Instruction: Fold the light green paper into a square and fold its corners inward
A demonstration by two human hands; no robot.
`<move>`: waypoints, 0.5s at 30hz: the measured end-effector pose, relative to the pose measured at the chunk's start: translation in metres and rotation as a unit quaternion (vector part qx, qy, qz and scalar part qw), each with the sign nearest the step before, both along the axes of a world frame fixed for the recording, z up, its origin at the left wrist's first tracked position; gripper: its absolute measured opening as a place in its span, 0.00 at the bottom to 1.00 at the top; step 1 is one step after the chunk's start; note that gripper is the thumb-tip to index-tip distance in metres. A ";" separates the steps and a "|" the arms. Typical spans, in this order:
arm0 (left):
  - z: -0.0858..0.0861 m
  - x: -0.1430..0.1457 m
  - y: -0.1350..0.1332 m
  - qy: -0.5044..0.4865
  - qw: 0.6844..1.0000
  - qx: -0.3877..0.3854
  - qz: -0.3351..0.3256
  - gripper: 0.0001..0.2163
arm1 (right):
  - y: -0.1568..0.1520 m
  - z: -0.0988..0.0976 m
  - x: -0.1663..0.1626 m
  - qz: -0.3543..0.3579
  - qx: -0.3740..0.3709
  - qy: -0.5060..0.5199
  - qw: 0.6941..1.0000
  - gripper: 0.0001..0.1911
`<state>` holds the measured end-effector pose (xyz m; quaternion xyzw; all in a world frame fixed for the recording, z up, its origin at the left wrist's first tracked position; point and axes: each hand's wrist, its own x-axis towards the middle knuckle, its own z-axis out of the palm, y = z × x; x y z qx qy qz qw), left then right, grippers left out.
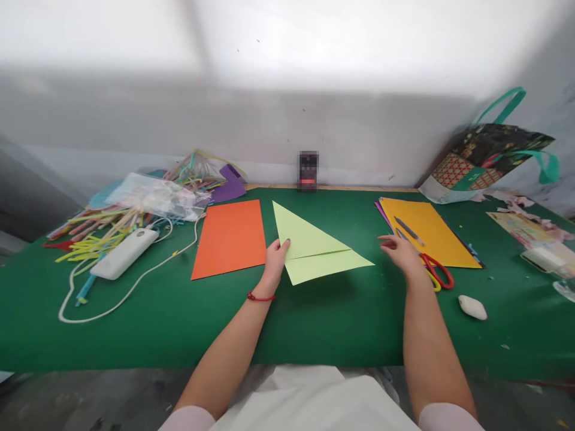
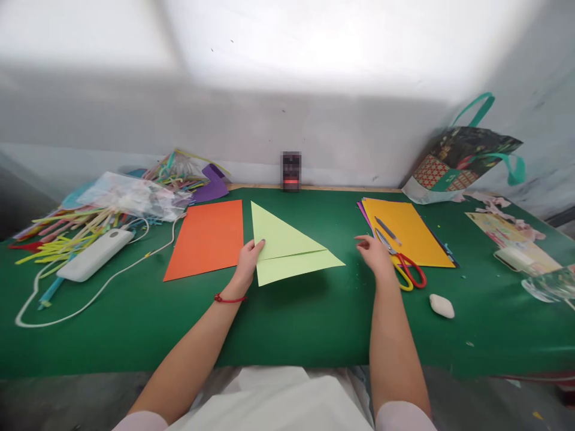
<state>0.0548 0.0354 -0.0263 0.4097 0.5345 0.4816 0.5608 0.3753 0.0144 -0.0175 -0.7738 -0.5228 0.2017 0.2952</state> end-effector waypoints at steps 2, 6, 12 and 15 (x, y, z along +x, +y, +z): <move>0.001 0.000 0.000 -0.007 1.000 -0.003 0.001 0.14 | -0.005 0.010 0.024 -0.024 -0.030 -0.083 0.996 0.08; 0.003 0.002 -0.001 -0.017 1.000 0.010 0.007 0.15 | -0.019 0.021 0.059 -0.058 -0.205 -0.176 0.961 0.15; 0.001 0.003 0.000 -0.023 0.999 0.015 0.020 0.13 | -0.033 0.004 0.066 -0.073 -0.262 -0.219 0.937 0.26; 0.000 0.002 0.000 -0.023 1.000 0.009 0.017 0.13 | -0.033 -0.003 0.064 -0.115 -0.263 -0.217 0.933 0.26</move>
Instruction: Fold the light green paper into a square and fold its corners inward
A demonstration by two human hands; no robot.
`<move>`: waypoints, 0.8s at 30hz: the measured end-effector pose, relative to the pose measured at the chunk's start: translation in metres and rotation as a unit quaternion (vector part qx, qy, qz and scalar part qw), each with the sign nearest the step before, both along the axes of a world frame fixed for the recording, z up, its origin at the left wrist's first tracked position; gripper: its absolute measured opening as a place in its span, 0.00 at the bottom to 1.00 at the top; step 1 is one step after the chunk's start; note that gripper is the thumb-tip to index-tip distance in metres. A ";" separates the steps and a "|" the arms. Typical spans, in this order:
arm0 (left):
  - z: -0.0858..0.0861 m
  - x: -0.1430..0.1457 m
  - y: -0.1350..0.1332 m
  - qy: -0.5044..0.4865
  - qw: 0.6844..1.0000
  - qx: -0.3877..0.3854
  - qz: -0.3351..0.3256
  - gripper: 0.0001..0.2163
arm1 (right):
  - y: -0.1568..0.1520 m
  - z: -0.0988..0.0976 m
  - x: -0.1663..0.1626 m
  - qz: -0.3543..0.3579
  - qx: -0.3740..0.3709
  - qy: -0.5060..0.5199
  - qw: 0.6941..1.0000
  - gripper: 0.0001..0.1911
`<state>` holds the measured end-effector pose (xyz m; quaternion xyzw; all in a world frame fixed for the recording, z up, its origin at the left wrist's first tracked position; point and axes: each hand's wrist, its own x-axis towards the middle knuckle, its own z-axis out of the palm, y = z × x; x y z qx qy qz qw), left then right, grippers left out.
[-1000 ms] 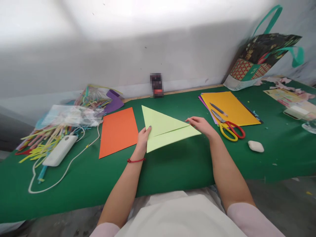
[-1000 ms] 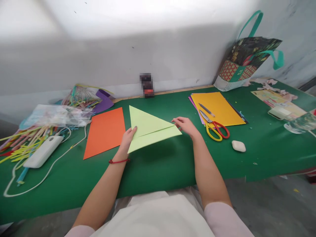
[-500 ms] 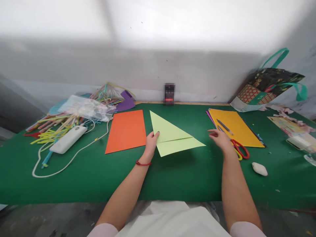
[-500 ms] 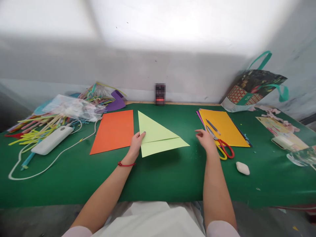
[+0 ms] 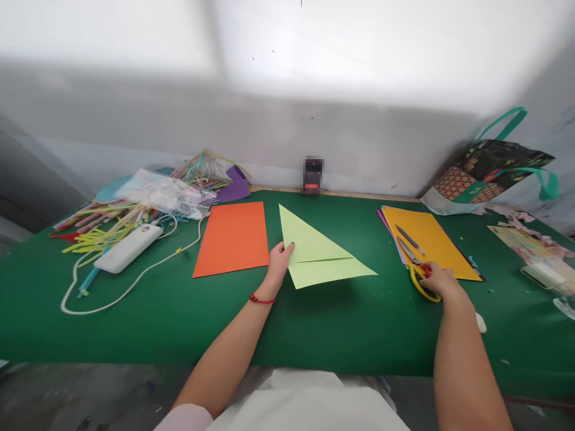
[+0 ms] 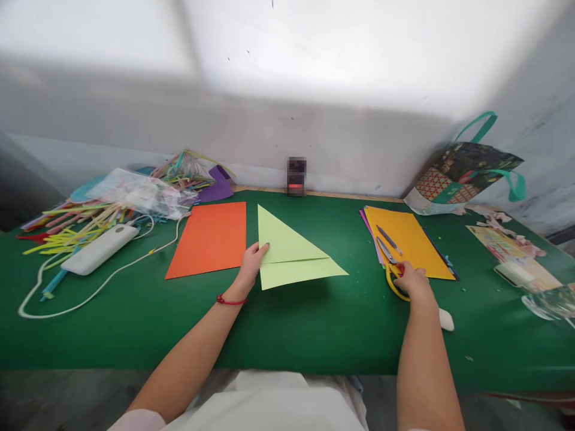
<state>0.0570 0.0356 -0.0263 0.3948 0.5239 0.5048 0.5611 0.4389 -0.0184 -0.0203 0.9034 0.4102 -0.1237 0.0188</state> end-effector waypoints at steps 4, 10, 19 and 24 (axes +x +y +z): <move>0.001 -0.001 -0.001 0.007 1.000 -0.003 0.001 0.14 | 0.001 -0.005 0.002 0.011 -0.001 0.006 1.000 0.26; 0.000 -0.002 0.001 0.028 1.000 -0.001 -0.007 0.18 | -0.003 -0.013 -0.002 -0.015 0.072 0.025 0.997 0.30; -0.003 -0.002 0.012 0.077 0.996 -0.036 0.028 0.10 | -0.009 -0.018 -0.005 -0.047 0.237 0.078 0.967 0.33; 0.004 0.002 0.008 0.069 0.996 -0.055 0.018 0.07 | -0.014 -0.017 -0.008 -0.040 0.319 0.108 0.941 0.36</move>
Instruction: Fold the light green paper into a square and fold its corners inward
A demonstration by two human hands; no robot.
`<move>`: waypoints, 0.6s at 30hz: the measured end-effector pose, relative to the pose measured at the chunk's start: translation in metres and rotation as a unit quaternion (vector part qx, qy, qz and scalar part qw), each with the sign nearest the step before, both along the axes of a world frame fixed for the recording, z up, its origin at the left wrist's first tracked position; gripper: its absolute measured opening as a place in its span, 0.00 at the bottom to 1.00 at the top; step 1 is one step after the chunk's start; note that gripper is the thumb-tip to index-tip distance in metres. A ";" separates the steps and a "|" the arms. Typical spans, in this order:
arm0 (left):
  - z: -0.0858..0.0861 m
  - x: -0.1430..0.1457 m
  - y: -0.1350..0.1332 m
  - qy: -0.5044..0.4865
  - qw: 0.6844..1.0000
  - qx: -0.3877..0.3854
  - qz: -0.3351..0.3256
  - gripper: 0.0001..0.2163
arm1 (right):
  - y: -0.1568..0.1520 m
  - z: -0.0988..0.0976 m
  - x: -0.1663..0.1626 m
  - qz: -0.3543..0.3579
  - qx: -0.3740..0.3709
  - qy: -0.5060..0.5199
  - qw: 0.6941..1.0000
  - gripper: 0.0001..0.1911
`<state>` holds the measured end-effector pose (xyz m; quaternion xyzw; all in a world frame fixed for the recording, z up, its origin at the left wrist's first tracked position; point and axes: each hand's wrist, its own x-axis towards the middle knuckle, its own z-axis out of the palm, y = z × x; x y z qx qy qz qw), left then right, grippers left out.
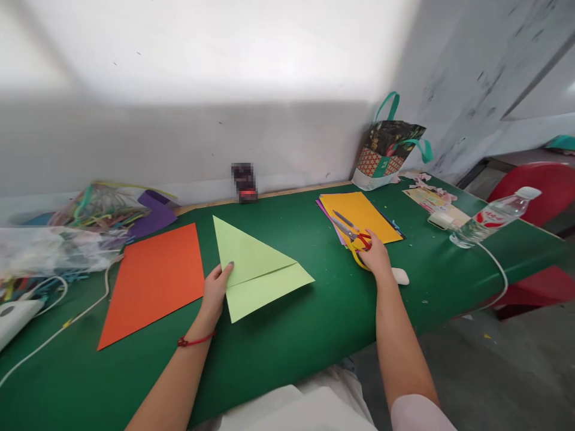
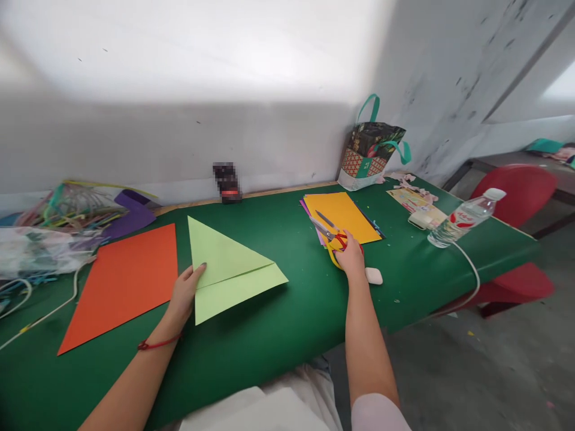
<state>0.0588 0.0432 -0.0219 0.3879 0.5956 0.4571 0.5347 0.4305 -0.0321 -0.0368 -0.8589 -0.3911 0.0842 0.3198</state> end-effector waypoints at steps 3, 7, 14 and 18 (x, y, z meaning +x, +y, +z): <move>0.008 0.005 -0.004 -0.010 1.000 -0.023 -0.004 0.06 | 0.000 0.006 -0.010 0.003 0.042 -0.002 0.999 0.30; 0.018 0.009 -0.008 -0.011 0.999 -0.042 -0.032 0.05 | 0.003 0.016 -0.029 -0.022 0.123 0.043 0.991 0.26; 0.026 -0.007 -0.014 -0.059 0.987 -0.026 -0.146 0.10 | 0.029 0.032 -0.102 0.140 0.170 0.252 0.942 0.28; 0.029 -0.025 -0.018 -0.074 0.974 -0.034 -0.211 0.10 | 0.042 0.043 -0.155 0.226 0.155 0.301 0.913 0.25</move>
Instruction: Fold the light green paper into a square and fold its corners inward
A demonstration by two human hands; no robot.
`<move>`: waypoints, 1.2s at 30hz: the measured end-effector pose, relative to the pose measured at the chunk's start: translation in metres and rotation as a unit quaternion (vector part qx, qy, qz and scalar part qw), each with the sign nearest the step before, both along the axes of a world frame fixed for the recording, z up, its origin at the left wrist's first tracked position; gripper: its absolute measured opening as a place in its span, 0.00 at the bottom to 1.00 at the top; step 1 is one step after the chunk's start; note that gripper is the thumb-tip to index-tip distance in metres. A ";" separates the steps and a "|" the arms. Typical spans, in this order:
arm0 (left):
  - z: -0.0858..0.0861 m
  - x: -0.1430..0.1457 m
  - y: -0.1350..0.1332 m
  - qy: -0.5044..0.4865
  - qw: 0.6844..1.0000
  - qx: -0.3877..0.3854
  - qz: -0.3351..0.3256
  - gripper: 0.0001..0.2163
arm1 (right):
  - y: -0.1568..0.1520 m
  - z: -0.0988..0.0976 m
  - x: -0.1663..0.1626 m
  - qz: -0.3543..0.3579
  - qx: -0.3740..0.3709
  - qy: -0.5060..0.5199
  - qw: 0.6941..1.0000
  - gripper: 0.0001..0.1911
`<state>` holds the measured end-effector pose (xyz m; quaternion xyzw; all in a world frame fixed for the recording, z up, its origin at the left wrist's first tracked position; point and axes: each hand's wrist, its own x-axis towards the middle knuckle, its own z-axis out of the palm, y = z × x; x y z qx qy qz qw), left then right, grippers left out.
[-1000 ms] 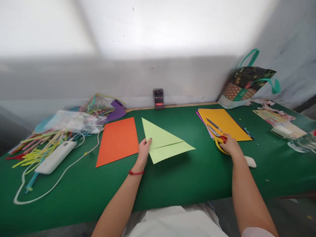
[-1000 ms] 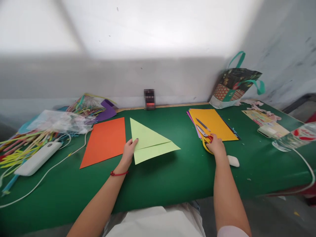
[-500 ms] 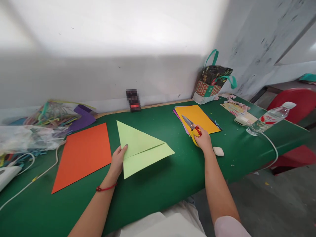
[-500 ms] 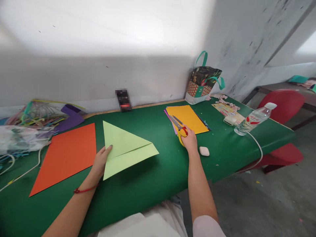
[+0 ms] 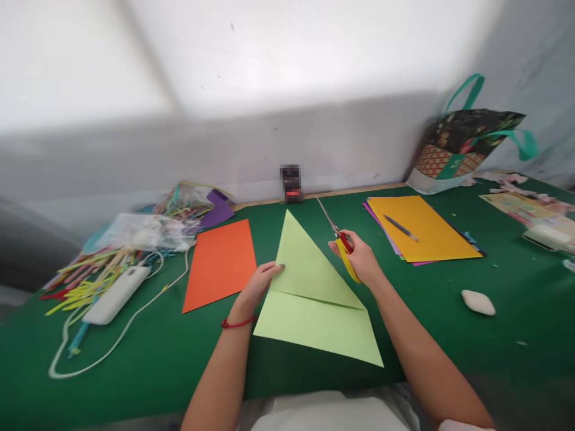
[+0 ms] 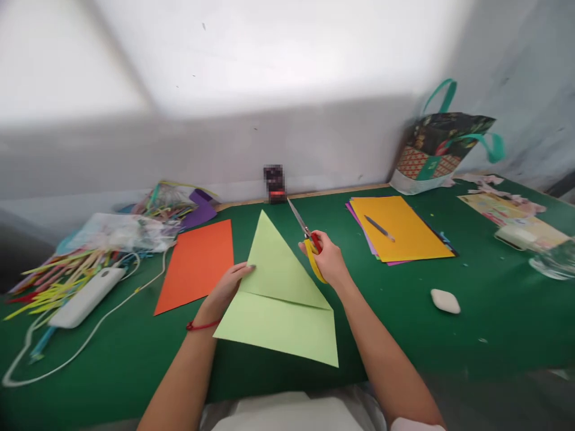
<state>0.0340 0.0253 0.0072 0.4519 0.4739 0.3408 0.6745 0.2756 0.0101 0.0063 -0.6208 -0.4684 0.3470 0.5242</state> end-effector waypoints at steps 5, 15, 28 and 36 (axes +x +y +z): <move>-0.005 -0.012 0.010 0.014 0.999 0.000 0.039 0.10 | 0.003 -0.004 -0.036 0.078 -0.055 0.126 0.987 0.25; -0.014 -0.009 0.024 -0.164 0.985 -0.007 0.056 0.26 | 0.008 -0.028 -0.033 0.020 -0.028 0.185 0.982 0.32; -0.031 0.016 0.008 -0.102 0.993 -0.028 -0.055 0.15 | 0.016 -0.039 -0.027 -0.095 0.098 0.158 0.978 0.31; -0.018 -0.008 0.029 -0.094 0.992 0.025 0.076 0.25 | 0.010 -0.027 -0.025 -0.002 0.013 0.251 0.968 0.28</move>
